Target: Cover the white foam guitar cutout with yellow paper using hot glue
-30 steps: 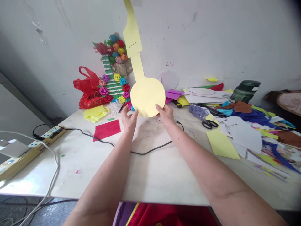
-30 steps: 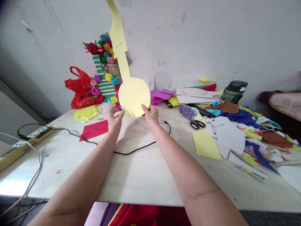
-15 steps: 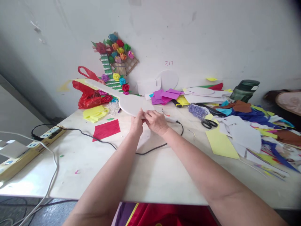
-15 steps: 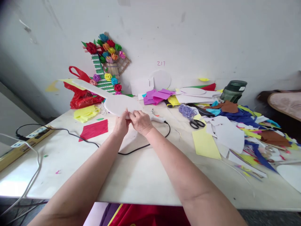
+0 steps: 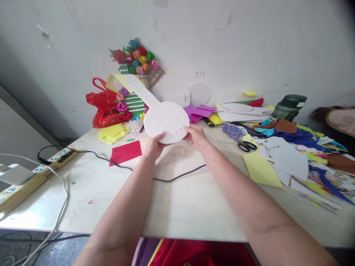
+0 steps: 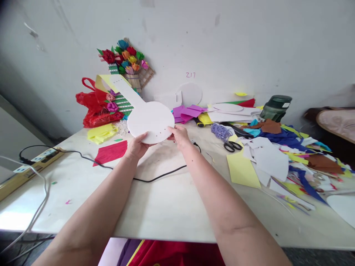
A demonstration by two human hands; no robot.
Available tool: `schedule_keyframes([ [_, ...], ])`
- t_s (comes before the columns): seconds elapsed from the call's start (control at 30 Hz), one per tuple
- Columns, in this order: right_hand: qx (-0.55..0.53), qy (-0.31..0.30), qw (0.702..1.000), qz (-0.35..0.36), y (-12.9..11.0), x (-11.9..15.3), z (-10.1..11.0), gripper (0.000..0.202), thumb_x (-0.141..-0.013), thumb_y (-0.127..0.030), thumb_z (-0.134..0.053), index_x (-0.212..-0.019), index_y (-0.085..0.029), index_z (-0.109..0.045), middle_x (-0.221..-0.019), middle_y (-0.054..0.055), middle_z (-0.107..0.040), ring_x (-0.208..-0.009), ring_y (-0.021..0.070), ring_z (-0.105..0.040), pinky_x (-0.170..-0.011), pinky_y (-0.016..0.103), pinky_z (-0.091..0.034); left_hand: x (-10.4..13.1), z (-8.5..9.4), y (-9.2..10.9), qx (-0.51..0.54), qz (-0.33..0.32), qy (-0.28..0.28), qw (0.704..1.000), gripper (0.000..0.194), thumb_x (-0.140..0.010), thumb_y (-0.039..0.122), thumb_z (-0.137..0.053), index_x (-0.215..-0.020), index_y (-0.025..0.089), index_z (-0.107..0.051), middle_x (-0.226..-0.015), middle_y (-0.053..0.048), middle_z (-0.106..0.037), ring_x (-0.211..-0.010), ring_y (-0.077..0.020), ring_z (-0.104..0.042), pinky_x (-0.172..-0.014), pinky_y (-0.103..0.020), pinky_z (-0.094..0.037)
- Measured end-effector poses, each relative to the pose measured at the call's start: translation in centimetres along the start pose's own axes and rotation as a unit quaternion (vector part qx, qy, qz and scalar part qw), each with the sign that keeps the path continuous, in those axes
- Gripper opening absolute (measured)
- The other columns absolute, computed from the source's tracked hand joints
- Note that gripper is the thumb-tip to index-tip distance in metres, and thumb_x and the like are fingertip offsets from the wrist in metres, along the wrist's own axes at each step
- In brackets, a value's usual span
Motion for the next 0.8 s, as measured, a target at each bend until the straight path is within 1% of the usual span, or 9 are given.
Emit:
schedule_keyframes([
  [0.07, -0.038, -0.026, 0.999, -0.02, -0.2, 0.2, 0.0, 0.012, -0.066, -0.019, -0.065, -0.076, -0.015, -0.06, -0.063, 0.002, -0.065, -0.051, 0.012, -0.059, -0.046, 0.023, -0.049, 0.0, 0.1, 0.2, -0.005, 0.014, 0.002, 1.0, 0.057, -0.061, 0.025, -0.069, -0.115, 0.02, -0.051, -0.123, -0.008, -0.054, -0.104, -0.0305, -0.055, -0.069, -0.04, -0.056],
  [0.17, -0.067, -0.012, 0.998, -0.003, -0.2, 0.3, 0.0, 0.01, -0.065, -0.014, -0.064, -0.074, -0.015, -0.059, -0.06, -0.001, -0.064, -0.047, 0.0098, -0.057, -0.042, 0.02, -0.047, 0.1, 0.0, 0.3, -0.004, -0.001, 0.004, 1.0, 0.056, -0.063, 0.029, -0.071, -0.115, 0.022, -0.051, -0.124, -0.007, -0.054, -0.105, -0.0293, -0.055, -0.068, -0.037, -0.057],
  [0.27, -0.093, 0.002, 0.995, 0.021, 0.2, 0.2, -0.3, 0.012, -0.065, -0.016, -0.064, -0.076, -0.016, -0.058, -0.061, -0.001, -0.064, -0.048, 0.0097, -0.057, -0.043, 0.021, -0.049, 0.1, -0.3, 0.2, -0.018, -0.024, 0.0, 1.0, 0.057, -0.06, 0.028, -0.074, -0.113, 0.023, -0.052, -0.119, -0.007, -0.058, -0.1, -0.0263, -0.059, -0.069, -0.035, -0.056],
  [0.47, -0.115, 0.002, 0.99, 0.078, 0.5, 0.1, -0.5, 0.024, -0.063, -0.025, -0.068, -0.082, -0.019, -0.055, -0.066, -0.003, -0.063, -0.053, 0.0095, -0.058, -0.053, 0.024, -0.052, 0.1, -0.7, 0.0, -0.061, -0.032, -0.013, 0.998, 0.049, -0.06, 0.035, -0.075, -0.101, 0.014, -0.059, -0.092, -0.009, -0.067, -0.073, -0.0209, -0.067, -0.066, -0.033, -0.055],
  [0.6, -0.1, 0.008, 0.994, 0.053, 0.6, 0.0, 0.1, 0.023, -0.063, -0.025, -0.068, -0.079, -0.019, -0.053, -0.066, -0.003, -0.062, -0.052, 0.0096, -0.058, -0.052, 0.024, -0.052, 0.0, -0.7, 0.1, -0.09, -0.023, -0.027, 0.995, 0.052, -0.062, 0.036, -0.074, -0.106, 0.014, -0.056, -0.092, -0.01, -0.067, -0.071, -0.0215, -0.067, -0.063, -0.032, -0.056],
  [0.67, -0.045, -0.016, 0.999, 0.021, 0.4, -0.1, 0.7, 0.019, -0.065, -0.026, -0.067, -0.075, -0.017, -0.053, -0.065, 0.0, -0.062, -0.051, 0.0112, -0.059, -0.049, 0.024, -0.05, -0.2, -0.5, 0.1, -0.101, -0.026, -0.021, 0.994, 0.054, -0.061, 0.035, -0.075, -0.106, 0.014, -0.055, -0.092, -0.01, -0.068, -0.068, -0.0208, -0.067, -0.061, -0.031, -0.056],
  [0.73, 0.077, -0.05, 0.996, 0.01, -0.2, -0.3, 1.5, 0.015, -0.07, -0.029, -0.063, -0.071, -0.017, -0.055, -0.064, 0.003, -0.063, -0.052, 0.014, -0.06, -0.048, 0.026, -0.049, -0.5, -0.1, 0.1, -0.116, -0.031, -0.018, 0.993, 0.054, -0.06, 0.036, -0.075, -0.106, 0.014, -0.055, -0.093, -0.01, -0.068, -0.066, -0.02, -0.066, -0.06, -0.03, -0.056],
  [0.77, 0.16, -0.061, 0.985, 0.018, -0.7, -0.4, 2.1, 0.015, -0.072, -0.031, -0.059, -0.071, -0.016, -0.056, -0.066, 0.005, -0.064, -0.054, 0.0156, -0.061, -0.05, 0.028, -0.049, -0.6, 0.2, 0.1, -0.124, -0.035, -0.017, 0.992, 0.054, -0.061, 0.036, -0.074, -0.106, 0.014, -0.055, -0.093, -0.011, -0.068, -0.065, -0.0198, -0.066, -0.06, -0.031, -0.056],
  [0.8, 0.266, -0.037, 0.962, 0.042, -1.3, -0.5, 2.6, 0.015, -0.074, -0.031, -0.056, -0.069, -0.016, -0.057, -0.067, 0.007, -0.065, -0.057, 0.0176, -0.062, -0.054, 0.03, -0.05, -0.7, 0.4, 0.1, -0.131, -0.04, -0.014, 0.99, 0.053, -0.061, 0.036, -0.074, -0.106, 0.014, -0.056, -0.093, -0.011, -0.068, -0.065, -0.0197, -0.066, -0.06, -0.031, -0.056],
])
Point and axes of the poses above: each hand's wrist, its own x-axis away from the middle knuckle, its own z-axis out of the back of the hand, y = z × x, the point moved 1 cm from there along -x, towards the middle knuckle
